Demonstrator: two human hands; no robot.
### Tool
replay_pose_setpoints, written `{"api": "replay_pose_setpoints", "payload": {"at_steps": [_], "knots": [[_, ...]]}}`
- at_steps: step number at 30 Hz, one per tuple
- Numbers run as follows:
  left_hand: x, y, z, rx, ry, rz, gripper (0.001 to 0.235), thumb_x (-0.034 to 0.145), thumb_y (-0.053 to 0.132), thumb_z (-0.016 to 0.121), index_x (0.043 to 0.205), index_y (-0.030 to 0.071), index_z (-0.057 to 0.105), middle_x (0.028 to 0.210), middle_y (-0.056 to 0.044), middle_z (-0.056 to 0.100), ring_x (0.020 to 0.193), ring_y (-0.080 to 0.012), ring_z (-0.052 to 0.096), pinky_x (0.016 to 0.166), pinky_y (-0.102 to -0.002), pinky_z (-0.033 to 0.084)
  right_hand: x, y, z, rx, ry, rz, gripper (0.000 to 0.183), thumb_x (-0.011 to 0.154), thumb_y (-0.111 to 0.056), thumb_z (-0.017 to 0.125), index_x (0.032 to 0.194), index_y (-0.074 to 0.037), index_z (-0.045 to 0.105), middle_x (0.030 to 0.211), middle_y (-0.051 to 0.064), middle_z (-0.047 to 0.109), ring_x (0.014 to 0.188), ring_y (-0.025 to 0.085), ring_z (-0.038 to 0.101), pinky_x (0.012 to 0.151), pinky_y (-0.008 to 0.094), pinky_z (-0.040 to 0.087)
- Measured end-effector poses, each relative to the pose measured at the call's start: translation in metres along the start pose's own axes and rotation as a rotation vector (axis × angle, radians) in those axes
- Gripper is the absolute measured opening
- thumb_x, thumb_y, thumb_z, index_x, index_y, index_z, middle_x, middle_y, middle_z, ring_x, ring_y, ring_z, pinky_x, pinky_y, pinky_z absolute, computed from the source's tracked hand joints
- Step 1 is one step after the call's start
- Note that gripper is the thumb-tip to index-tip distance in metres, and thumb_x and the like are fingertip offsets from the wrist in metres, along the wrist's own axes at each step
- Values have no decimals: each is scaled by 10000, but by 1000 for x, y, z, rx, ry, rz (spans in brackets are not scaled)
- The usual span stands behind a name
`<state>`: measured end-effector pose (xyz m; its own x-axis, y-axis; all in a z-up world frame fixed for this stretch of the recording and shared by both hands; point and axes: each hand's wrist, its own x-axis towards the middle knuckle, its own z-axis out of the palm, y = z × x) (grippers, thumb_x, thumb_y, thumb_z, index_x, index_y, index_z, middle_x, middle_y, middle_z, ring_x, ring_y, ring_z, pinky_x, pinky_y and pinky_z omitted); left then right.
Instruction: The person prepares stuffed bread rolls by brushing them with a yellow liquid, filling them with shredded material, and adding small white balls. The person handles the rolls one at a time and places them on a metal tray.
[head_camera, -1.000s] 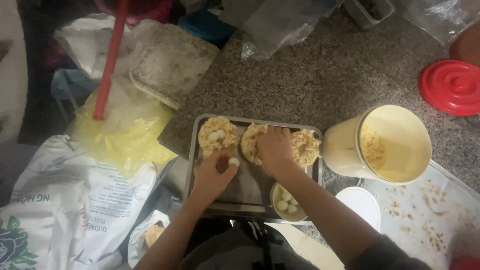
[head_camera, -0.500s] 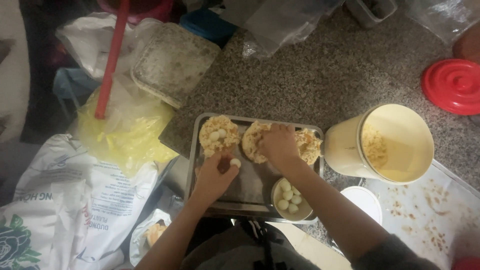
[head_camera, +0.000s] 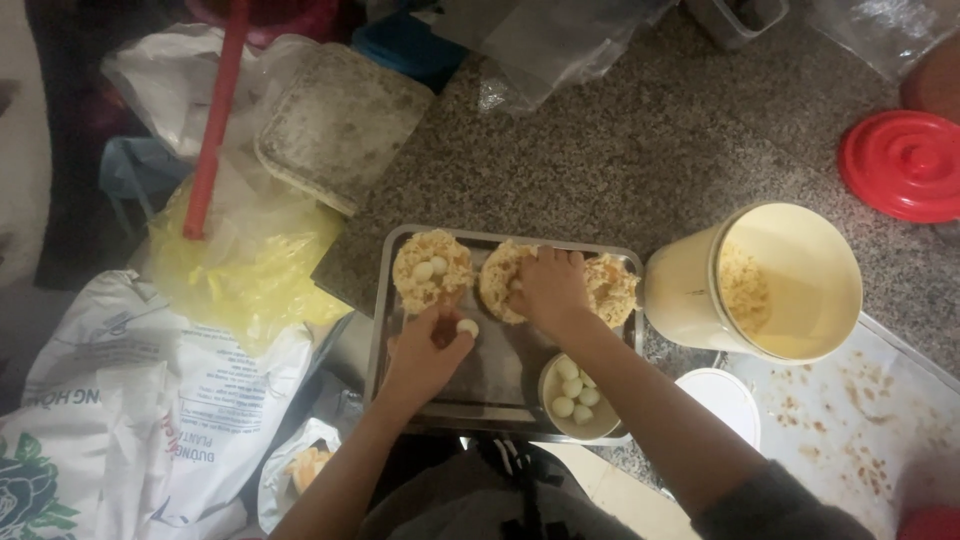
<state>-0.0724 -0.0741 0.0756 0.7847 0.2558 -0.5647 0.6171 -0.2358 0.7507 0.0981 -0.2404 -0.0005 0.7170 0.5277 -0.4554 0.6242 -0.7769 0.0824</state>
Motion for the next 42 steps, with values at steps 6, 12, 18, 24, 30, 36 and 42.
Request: {"api": "replay_pose_setpoints", "payload": {"at_steps": [6, 12, 18, 24, 30, 36, 42], "knots": [[5, -8, -1, -6, -3, -32, 336, 965, 330, 684, 1246, 149, 721, 1161, -52, 784, 1152, -232, 723, 1100, -438, 434, -17, -3, -17, 66, 36, -6, 489, 917, -473, 639, 1161, -57, 723, 1151, 176, 669, 1147, 382, 661, 938, 486, 432], [9, -14, 2, -56, -1, -39, 353, 948, 303, 711, 1258, 136, 725, 1158, -85, 784, 1133, -259, 726, 1058, -436, 480, -27, 0, -16, 134, 68, 1, 386, 925, -405, 621, 1137, -97, 716, 1182, 152, 633, 1181, 370, 625, 990, 479, 418], [-1, 2, -1, -55, 2, -28, 361, 945, 292, 700, 1250, 102, 733, 1188, -111, 789, 1188, -280, 729, 1058, -434, 512, -30, 1, -5, 189, 68, 109, 499, 970, -535, 617, 1264, -134, 663, 1260, 131, 598, 1282, 365, 592, 1069, 504, 390], [6, -11, 8, -28, -8, -18, 376, 957, 278, 689, 1275, 77, 712, 1216, -120, 781, 1201, -279, 725, 1052, -429, 530, -27, -1, -2, 262, 45, 130, 510, 995, -568, 594, 1276, -151, 673, 1276, 147, 593, 1313, 393, 580, 1088, 534, 371], [2, -7, 4, -11, 4, -21, 361, 963, 336, 679, 1258, 135, 731, 1150, -54, 778, 1145, -226, 715, 1104, -402, 444, -17, -5, -2, 64, 33, 77, 473, 909, -485, 656, 1177, -98, 706, 1163, 155, 637, 1155, 361, 651, 979, 484, 411], [-3, -1, -2, -58, 20, -47, 356, 942, 328, 703, 1240, 136, 739, 1153, -70, 783, 1156, -238, 717, 1090, -424, 458, -9, -4, 11, -33, 120, 16, 549, 810, -518, 674, 1117, -65, 728, 1087, 154, 644, 1058, 356, 651, 900, 487, 413], [5, 0, -1, -4, -6, 11, 432, 944, 395, 677, 1269, 111, 708, 1192, -100, 762, 1216, -293, 689, 1201, -510, 287, -28, -3, -31, 77, 61, 23, 620, 870, -550, 606, 1192, -34, 722, 1168, 188, 645, 1128, 376, 639, 978, 472, 390]]}}
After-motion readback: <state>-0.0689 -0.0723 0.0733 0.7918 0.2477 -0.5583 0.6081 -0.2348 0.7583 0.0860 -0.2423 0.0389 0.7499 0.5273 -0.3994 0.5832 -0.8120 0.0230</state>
